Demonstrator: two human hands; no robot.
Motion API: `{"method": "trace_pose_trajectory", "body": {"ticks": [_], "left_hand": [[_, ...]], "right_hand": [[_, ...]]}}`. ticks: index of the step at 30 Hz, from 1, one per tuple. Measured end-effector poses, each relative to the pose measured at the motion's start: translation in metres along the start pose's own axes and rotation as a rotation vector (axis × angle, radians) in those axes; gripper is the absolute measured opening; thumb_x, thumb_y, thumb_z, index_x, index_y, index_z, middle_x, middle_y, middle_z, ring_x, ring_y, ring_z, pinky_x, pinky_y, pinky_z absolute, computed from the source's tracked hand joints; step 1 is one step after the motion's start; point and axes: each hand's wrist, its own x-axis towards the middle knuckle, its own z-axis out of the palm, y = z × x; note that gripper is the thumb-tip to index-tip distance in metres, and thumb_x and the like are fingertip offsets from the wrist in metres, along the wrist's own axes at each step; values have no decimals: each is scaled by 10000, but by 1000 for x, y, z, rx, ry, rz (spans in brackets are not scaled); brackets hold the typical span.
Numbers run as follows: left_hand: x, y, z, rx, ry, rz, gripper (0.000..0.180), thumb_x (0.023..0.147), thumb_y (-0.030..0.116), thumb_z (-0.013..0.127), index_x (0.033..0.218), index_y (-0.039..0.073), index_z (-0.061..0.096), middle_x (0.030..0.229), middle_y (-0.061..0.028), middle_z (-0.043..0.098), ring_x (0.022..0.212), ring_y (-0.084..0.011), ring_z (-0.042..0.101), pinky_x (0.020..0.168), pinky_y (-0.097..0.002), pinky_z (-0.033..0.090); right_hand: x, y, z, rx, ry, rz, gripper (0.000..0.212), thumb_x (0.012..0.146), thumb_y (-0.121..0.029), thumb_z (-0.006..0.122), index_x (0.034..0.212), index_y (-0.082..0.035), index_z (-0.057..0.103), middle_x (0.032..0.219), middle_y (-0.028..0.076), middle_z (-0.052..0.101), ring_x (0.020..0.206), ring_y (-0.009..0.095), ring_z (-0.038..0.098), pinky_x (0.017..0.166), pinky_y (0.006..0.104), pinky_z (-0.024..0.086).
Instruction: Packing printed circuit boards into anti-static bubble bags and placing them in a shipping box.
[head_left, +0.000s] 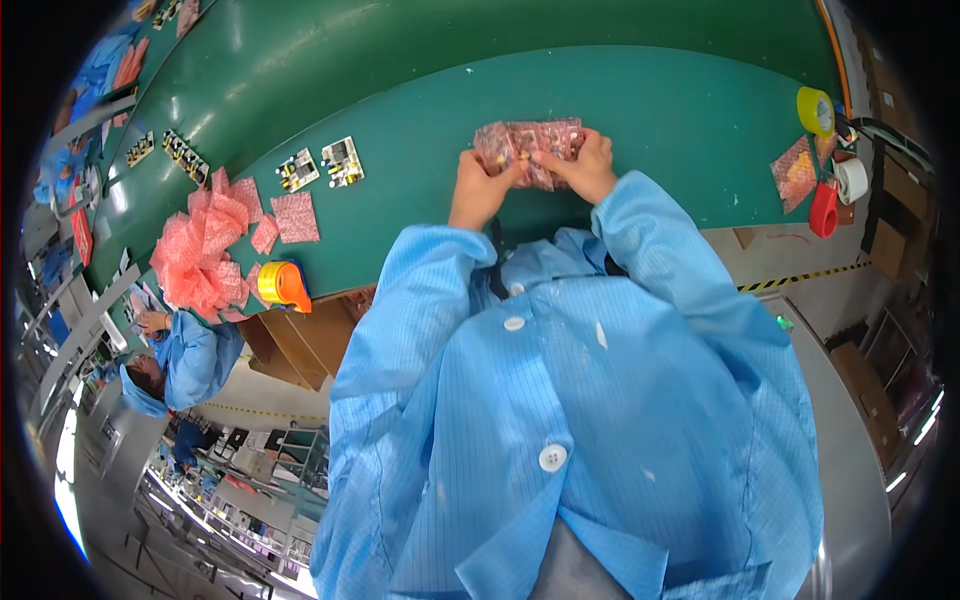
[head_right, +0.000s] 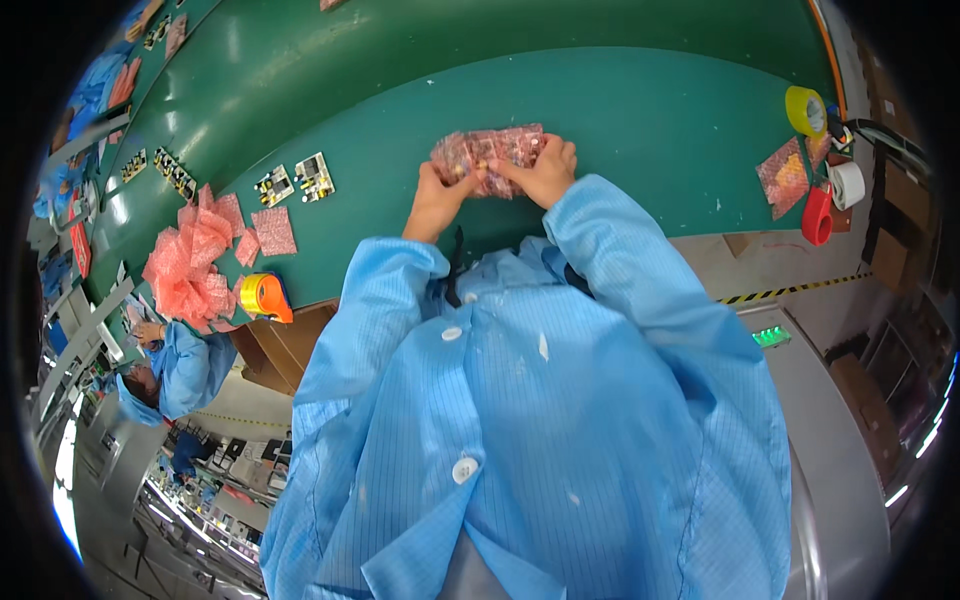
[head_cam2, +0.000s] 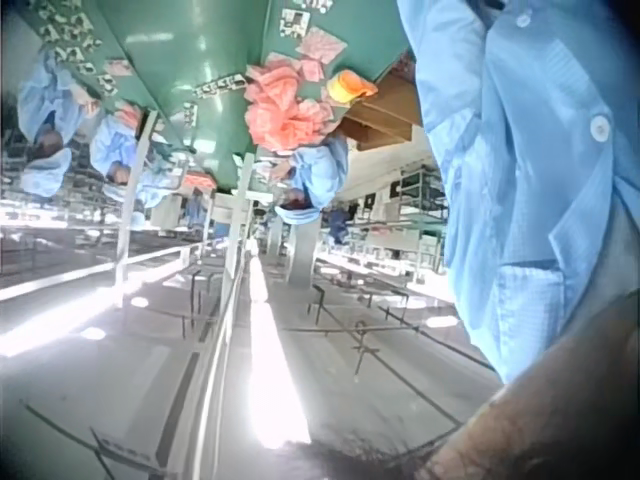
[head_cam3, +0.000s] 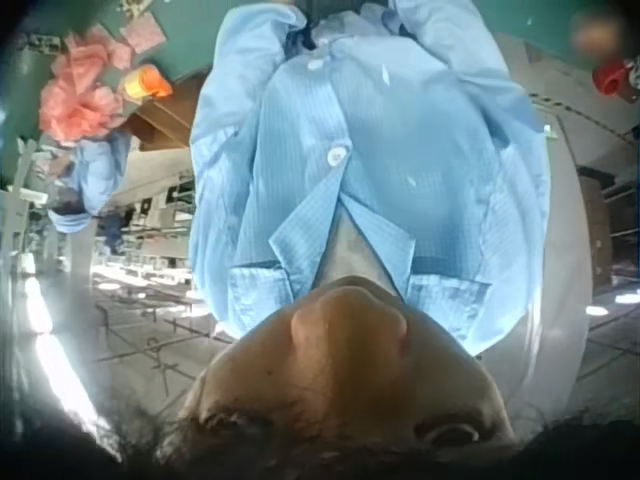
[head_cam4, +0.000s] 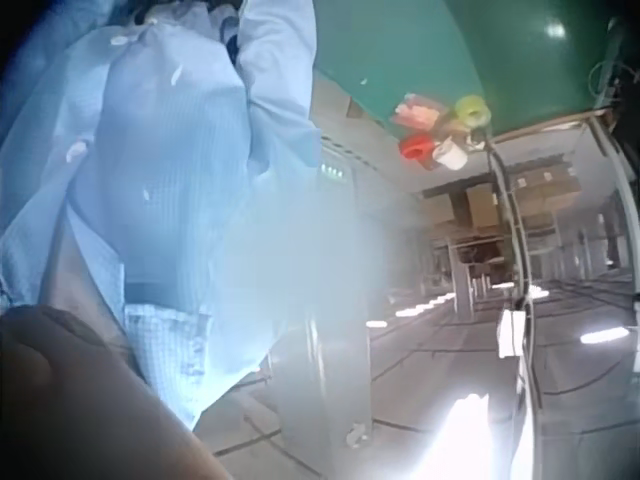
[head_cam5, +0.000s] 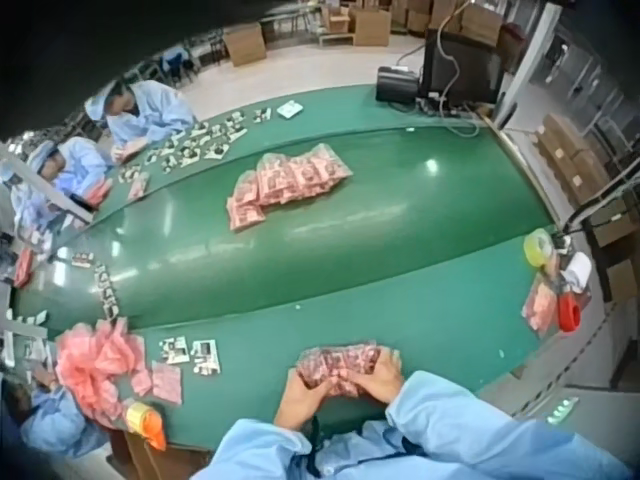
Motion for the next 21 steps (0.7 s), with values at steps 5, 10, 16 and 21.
{"method": "trace_pose_trajectory", "body": {"ticks": [5, 10, 16, 21], "left_hand": [[2, 15, -9, -157, -114, -28, 637, 778, 282, 786, 1157, -96, 442, 986, -144, 593, 836, -166, 592, 708, -305, 515], [68, 30, -58, -96, 276, 175, 349, 891, 206, 648, 1130, 4, 496, 1023, -83, 544, 927, -170, 528, 790, -313, 468], [213, 116, -113, -75, 402, 414, 338, 868, 175, 665, 1115, 3, 513, 1090, -101, 574, 1008, -195, 545, 864, -326, 468], [334, 201, -139, 179, 493, 473, 472, 814, 306, 722, 1050, -43, 509, 1063, -153, 584, 983, -214, 562, 849, -352, 471]], "right_hand": [[38, -10, -38, -98, 129, -133, 836, 684, -587, 751, 1227, -4, 498, 1177, 182, 466, 1093, 340, 467, 968, 411, 384], [176, -27, -87, 277, 236, -214, 653, 767, -411, 756, 1217, -9, 509, 1176, 175, 508, 1080, 294, 503, 953, 376, 419], [360, -116, -152, 421, 293, -243, 598, 813, -392, 721, 1214, 2, 518, 1204, 122, 568, 1121, 200, 549, 954, 319, 441], [442, -194, -141, 385, 131, -167, 844, 764, -493, 732, 1292, 79, 405, 1246, 236, 537, 1140, 283, 534, 982, 374, 410]]}}
